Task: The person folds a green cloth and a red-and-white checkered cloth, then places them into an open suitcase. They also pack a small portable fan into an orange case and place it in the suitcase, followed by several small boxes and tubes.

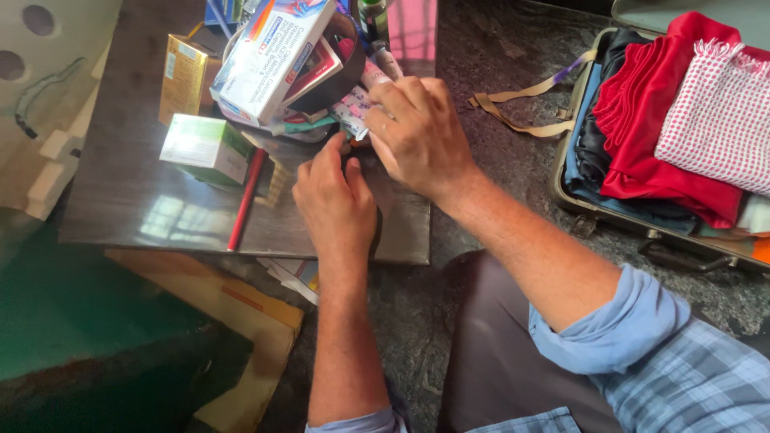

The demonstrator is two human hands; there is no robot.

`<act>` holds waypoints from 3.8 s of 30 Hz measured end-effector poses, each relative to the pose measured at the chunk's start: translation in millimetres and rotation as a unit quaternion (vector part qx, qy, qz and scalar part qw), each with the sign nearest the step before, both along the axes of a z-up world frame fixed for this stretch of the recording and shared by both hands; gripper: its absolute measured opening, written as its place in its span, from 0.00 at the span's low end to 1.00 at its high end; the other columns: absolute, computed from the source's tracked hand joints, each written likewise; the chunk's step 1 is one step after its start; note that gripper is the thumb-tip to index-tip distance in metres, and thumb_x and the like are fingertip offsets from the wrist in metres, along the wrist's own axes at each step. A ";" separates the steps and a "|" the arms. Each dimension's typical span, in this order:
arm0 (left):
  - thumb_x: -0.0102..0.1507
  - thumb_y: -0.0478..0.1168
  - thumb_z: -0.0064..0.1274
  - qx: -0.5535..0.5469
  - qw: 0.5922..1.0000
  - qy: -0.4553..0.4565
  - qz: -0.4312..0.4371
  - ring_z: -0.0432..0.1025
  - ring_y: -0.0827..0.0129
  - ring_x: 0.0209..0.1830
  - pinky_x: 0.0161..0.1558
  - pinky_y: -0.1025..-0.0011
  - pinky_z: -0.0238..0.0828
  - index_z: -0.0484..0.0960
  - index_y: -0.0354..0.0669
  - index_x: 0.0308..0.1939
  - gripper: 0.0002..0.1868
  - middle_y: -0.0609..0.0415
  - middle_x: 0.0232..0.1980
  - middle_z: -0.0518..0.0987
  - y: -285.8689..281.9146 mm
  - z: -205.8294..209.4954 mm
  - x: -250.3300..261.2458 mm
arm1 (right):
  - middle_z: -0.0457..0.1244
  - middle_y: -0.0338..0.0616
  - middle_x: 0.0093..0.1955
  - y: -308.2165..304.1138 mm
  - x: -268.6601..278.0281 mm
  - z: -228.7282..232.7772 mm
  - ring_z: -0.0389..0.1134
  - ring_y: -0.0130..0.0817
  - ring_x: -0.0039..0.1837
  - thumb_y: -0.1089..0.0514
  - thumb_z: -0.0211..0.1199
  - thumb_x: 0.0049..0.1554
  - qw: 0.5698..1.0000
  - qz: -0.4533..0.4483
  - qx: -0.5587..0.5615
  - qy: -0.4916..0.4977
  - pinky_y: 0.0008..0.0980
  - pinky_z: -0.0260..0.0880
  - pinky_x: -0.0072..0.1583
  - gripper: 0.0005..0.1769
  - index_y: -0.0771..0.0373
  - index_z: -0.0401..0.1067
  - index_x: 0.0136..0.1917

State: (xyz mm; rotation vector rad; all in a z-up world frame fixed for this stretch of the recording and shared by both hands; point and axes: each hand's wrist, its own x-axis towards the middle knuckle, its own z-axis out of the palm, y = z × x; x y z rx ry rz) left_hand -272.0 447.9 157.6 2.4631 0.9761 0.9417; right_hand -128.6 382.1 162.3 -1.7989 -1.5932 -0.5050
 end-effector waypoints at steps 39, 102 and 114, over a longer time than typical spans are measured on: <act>0.69 0.44 0.54 0.161 0.977 0.141 0.001 0.77 0.55 0.28 0.33 0.56 0.68 0.80 0.45 0.34 0.10 0.53 0.29 0.80 -1.3 -24.9 23.5 | 0.65 0.55 0.67 -33.4 -8.2 -46.3 0.74 0.41 0.64 0.52 0.51 0.72 0.735 0.182 0.190 0.625 0.42 0.82 0.63 0.12 0.62 0.55 0.58; 0.71 0.34 0.55 -0.573 0.709 -0.266 -0.312 0.74 0.76 0.43 0.47 0.78 0.74 0.76 0.32 0.62 0.17 0.56 0.46 0.78 -223.5 -38.9 155.0 | 0.64 0.54 0.61 -335.0 122.1 -61.5 0.66 0.36 0.55 0.59 0.51 0.77 0.717 0.103 0.249 0.643 0.38 0.68 0.60 0.04 0.59 0.57 0.59; 0.68 0.35 0.57 -0.597 0.686 -0.072 -0.410 0.70 0.81 0.33 0.33 0.80 0.68 0.78 0.33 0.61 0.18 0.59 0.37 0.72 -368.7 -111.3 275.7 | 0.64 0.42 0.61 -504.8 183.1 -93.1 0.66 0.37 0.66 0.50 0.54 0.70 0.651 0.001 0.220 0.726 0.45 0.69 0.70 0.14 0.62 0.68 0.59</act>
